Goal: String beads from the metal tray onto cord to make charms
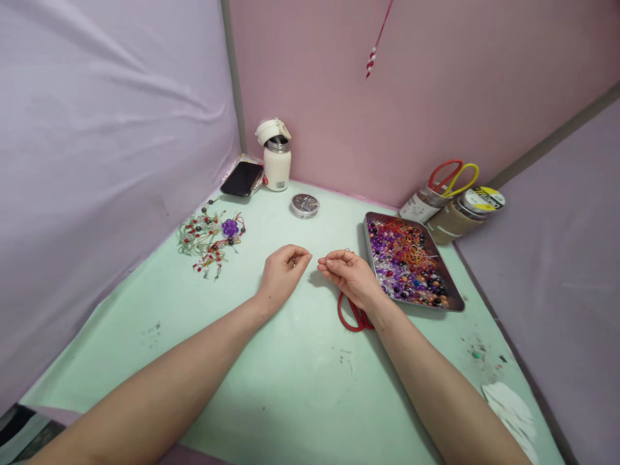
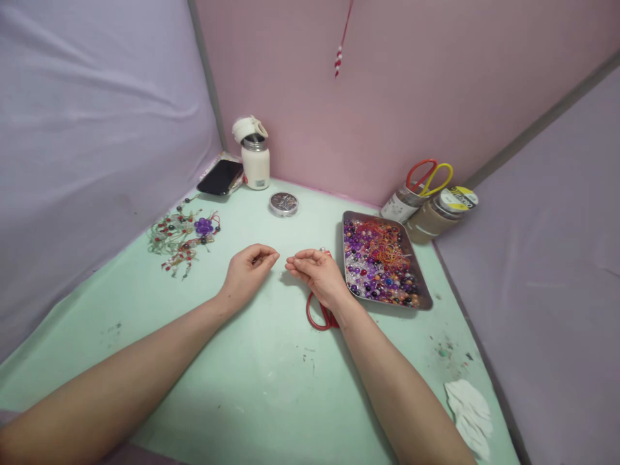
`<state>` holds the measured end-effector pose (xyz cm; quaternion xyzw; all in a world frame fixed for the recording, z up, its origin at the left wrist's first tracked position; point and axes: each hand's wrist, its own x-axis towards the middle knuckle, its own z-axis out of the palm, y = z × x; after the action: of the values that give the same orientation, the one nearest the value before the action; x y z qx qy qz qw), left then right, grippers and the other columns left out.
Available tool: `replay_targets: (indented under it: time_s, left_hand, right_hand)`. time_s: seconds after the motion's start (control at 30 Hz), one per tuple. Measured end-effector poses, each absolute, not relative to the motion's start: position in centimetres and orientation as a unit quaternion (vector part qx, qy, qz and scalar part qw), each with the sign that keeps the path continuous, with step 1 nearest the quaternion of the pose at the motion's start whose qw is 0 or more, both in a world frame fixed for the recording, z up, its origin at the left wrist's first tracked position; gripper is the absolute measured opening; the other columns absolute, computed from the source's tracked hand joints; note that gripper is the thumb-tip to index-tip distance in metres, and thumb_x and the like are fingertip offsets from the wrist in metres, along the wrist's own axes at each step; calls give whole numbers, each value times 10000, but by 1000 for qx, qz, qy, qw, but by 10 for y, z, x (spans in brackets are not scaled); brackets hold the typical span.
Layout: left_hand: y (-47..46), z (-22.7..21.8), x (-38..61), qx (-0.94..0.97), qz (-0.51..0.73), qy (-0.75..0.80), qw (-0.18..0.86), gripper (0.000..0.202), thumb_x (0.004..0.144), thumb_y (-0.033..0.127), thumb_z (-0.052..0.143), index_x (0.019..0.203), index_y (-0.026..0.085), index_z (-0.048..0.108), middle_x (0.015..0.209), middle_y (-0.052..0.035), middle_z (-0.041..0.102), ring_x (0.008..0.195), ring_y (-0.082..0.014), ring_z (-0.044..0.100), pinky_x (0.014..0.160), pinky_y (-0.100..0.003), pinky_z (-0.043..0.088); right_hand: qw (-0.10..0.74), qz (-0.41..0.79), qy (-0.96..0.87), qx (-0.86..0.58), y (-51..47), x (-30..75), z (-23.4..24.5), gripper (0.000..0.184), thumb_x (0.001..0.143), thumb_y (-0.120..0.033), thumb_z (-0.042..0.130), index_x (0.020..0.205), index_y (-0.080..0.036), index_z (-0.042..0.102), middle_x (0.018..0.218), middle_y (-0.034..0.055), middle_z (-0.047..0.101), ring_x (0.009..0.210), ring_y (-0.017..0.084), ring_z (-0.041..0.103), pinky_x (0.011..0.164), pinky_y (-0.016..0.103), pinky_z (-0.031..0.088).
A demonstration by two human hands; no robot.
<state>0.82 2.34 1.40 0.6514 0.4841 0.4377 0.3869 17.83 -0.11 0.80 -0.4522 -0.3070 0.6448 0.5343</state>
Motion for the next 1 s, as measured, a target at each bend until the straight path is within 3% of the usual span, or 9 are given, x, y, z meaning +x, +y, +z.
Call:
replay_targets:
  time_s: [1.0]
  left_hand:
    - [24, 13, 8, 661, 432, 480, 382, 150, 789, 312, 576, 767, 184, 650, 757, -15, 656, 682, -142, 550, 670, -269, 427]
  right_hand:
    - [531, 646, -308, -454, -2, 177, 10, 262, 609, -218, 822, 786, -172, 634, 821, 37, 741, 764, 115, 701, 734, 193, 548]
